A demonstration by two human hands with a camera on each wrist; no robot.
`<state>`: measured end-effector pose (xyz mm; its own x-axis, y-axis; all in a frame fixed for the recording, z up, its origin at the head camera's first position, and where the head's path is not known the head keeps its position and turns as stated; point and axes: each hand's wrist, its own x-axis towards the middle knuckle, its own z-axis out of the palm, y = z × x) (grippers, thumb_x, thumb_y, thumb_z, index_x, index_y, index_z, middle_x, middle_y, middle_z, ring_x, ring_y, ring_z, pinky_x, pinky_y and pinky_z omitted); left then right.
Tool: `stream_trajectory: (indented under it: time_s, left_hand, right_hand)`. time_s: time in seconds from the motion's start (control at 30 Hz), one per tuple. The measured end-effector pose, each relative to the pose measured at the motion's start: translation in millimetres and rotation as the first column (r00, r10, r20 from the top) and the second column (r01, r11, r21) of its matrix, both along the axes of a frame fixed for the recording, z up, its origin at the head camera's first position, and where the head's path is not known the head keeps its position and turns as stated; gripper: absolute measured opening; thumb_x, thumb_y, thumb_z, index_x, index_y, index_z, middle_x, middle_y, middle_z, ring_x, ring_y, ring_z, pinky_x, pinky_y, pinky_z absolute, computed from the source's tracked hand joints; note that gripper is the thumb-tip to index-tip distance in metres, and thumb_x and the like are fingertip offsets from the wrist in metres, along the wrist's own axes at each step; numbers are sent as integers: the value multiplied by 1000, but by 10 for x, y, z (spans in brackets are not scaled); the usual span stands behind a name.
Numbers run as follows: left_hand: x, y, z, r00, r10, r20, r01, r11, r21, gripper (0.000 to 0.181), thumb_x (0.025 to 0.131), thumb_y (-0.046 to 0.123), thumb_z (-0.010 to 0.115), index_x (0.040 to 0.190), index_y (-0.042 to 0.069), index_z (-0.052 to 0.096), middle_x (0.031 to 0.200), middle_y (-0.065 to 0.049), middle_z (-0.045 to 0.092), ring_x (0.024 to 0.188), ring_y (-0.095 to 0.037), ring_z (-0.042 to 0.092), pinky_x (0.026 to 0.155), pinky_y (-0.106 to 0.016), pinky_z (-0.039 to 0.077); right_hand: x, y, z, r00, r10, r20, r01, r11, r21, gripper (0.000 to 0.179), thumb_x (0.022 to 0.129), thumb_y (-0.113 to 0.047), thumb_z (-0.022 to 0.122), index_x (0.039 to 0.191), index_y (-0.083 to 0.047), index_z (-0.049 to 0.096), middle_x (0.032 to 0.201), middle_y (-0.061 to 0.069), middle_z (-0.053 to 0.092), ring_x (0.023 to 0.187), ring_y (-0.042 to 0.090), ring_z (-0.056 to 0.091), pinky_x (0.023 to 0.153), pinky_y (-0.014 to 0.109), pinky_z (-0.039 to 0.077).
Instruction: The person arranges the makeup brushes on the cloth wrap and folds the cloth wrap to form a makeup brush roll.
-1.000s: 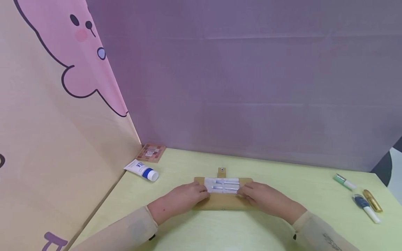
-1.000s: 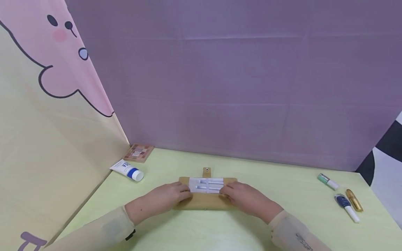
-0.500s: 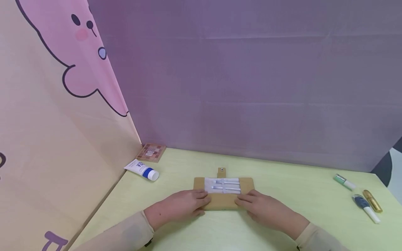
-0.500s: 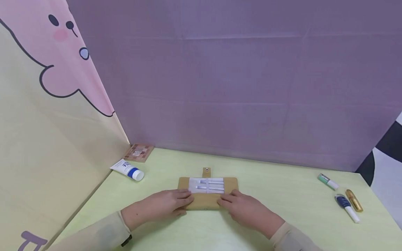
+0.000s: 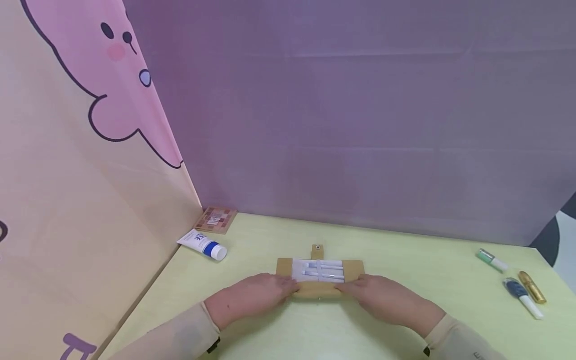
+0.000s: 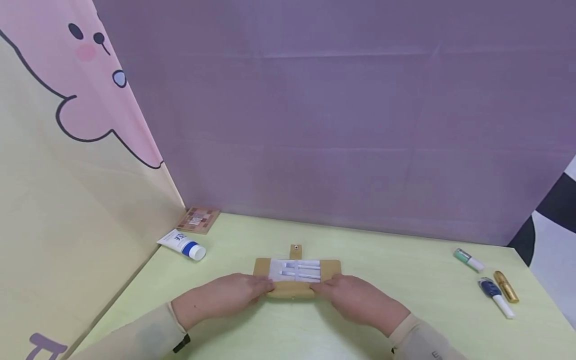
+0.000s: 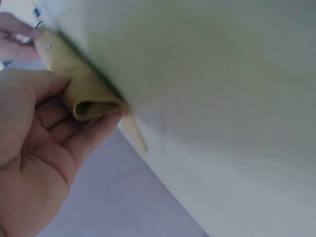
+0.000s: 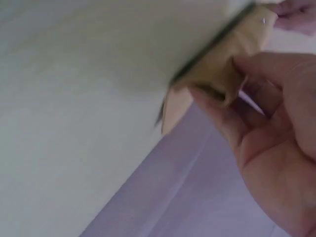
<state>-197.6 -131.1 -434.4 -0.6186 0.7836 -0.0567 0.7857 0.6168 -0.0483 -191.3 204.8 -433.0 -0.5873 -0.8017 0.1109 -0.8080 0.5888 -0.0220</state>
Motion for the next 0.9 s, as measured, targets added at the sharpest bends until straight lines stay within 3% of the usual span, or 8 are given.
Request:
stream_trajectory:
  time_s: [0.07, 0.2, 0.33, 0.4, 0.57, 0.73, 0.83, 0.9]
  left_hand:
    - [-12, -18, 56, 990, 42, 132, -52, 996, 72, 25, 110, 19, 61, 133, 18, 71, 121, 3, 80, 102, -5, 75, 89, -26, 64]
    - [-104, -78, 158, 942, 80, 326, -140, 976, 166, 25, 110, 21, 61, 132, 20, 72, 108, 7, 80, 76, 2, 60, 77, -22, 57]
    - [-290, -124, 195, 891, 76, 447, -196, 954, 227, 26, 111, 21, 60, 133, 19, 73, 103, 11, 76, 70, 2, 51, 74, -21, 51]
    - [-390, -132, 196, 862, 80, 501, -227, 944, 239, 25, 110, 23, 60, 131, 20, 74, 108, 11, 76, 72, 2, 55, 76, -22, 52]
    - [-594, -119, 143, 772, 117, 624, -333, 912, 241, 23, 109, 25, 63, 126, 21, 77, 118, 7, 78, 78, -4, 69, 75, -25, 60]
    - [-709, -81, 108, 714, 162, 681, -420, 877, 232, 22, 107, 20, 66, 125, 17, 80, 123, 1, 79, 76, -9, 73, 70, -26, 62]
    - [-743, -51, 108, 715, 186, 674, -440, 869, 227, 21, 106, 18, 68, 122, 16, 81, 122, -1, 80, 80, -11, 74, 70, -29, 64]
    - [-756, -25, 100, 754, 210, 622, -424, 879, 217, 18, 104, 18, 71, 118, 18, 82, 120, 1, 80, 88, -11, 74, 75, -31, 65]
  right_hand:
    - [-29, 42, 53, 986, -27, 165, 36, 998, -53, 46, 99, -3, 69, 142, -21, 70, 125, -3, 80, 105, 11, 75, 86, 30, 64]
    - [-140, 126, 129, 894, -29, 448, 106, 983, -149, 39, 104, -9, 68, 140, -24, 71, 126, -8, 78, 89, -3, 64, 78, 22, 57]
    - [-288, 176, 143, 794, -35, 607, 190, 963, -193, 34, 107, -21, 66, 139, -31, 71, 125, -10, 77, 80, -4, 55, 74, 20, 51]
    - [-362, 190, 139, 760, -57, 648, 234, 953, -191, 32, 108, -29, 65, 138, -36, 71, 130, -9, 76, 90, -3, 62, 80, 22, 54]
    - [-524, 182, 132, 735, -90, 672, 280, 943, -179, 29, 108, -30, 64, 135, -37, 73, 136, -10, 75, 120, 9, 70, 96, 33, 58]
    - [-647, 141, 133, 749, -97, 655, 275, 945, -175, 24, 106, -25, 67, 125, -34, 77, 124, -13, 78, 113, 9, 70, 95, 35, 57]
    - [-695, 118, 130, 750, -99, 654, 272, 947, -169, 23, 106, -22, 67, 122, -32, 78, 121, -13, 78, 112, 8, 68, 95, 36, 55]
    - [-716, 103, 119, 747, -99, 657, 275, 946, -170, 22, 105, -21, 66, 121, -30, 79, 121, -11, 77, 112, 10, 67, 95, 36, 55]
